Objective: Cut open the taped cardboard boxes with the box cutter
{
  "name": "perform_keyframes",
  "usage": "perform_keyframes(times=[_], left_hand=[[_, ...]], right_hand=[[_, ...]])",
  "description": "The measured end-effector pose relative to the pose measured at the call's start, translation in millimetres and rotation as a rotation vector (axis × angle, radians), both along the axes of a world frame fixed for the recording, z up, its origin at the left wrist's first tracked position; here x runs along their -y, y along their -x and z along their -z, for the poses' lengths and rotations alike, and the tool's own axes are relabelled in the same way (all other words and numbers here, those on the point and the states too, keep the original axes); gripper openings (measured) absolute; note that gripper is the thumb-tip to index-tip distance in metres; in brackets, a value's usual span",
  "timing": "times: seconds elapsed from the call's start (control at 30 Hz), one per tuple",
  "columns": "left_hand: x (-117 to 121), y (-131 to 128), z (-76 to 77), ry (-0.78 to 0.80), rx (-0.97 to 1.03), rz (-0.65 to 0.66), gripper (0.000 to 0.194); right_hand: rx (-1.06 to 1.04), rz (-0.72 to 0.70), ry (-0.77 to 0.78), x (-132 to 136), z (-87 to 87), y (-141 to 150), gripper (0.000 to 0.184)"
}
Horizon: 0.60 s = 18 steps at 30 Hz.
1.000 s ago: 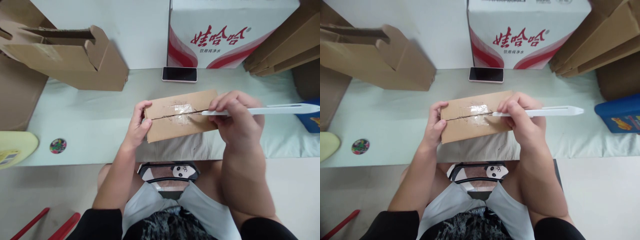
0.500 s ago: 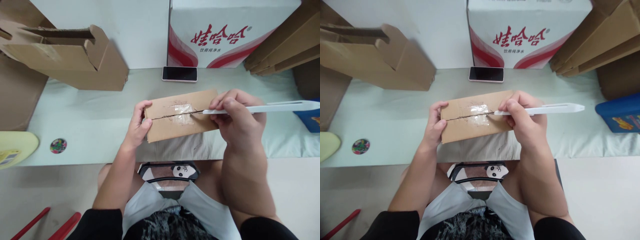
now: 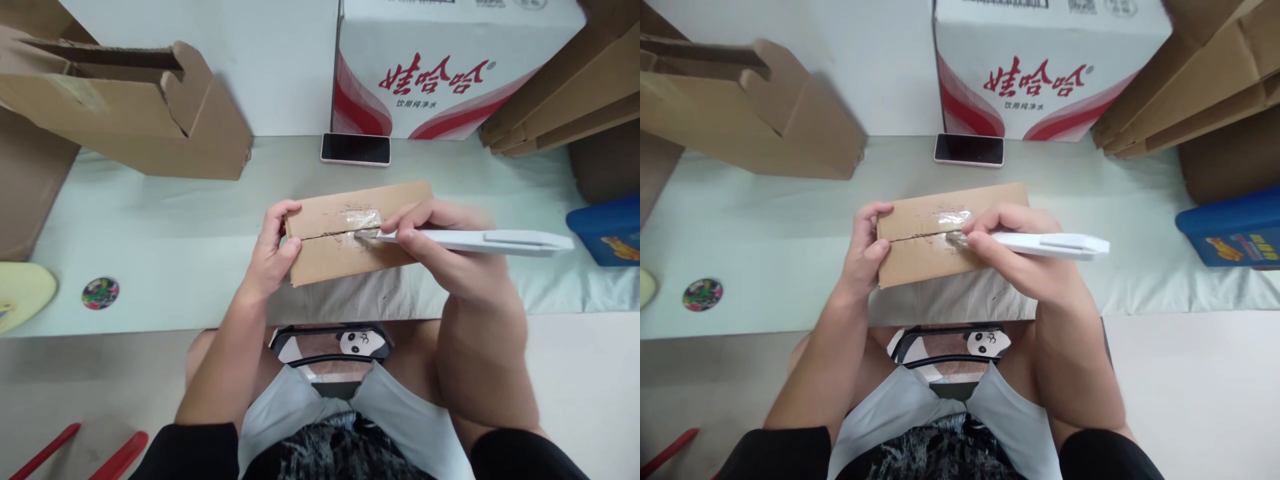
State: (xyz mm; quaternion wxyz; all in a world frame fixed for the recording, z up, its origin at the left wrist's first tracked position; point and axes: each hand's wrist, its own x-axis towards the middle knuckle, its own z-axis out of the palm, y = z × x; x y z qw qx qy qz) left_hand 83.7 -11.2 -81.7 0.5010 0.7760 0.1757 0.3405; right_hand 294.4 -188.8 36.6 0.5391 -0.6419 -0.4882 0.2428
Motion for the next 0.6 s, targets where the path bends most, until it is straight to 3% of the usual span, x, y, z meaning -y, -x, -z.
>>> perform_keyframes(times=[0.27, 0.47, 0.6], left_hand=[[-0.1, -0.7, 0.4, -0.019, 0.007, 0.01, 0.054], [-0.1, -0.1, 0.1, 0.009, 0.004, 0.021, 0.056], [-0.6, -0.6, -0.9, 0.031, 0.007, 0.031, 0.056]], right_hand=[[0.051, 0.049, -0.024, -1.3, 0.3, -1.4, 0.015], [0.168, -0.231, 0.064, 5.1, -1.8, -14.3, 0.013], [0.206, -0.117, 0.013, 6.0, 0.9, -11.0, 0.007]])
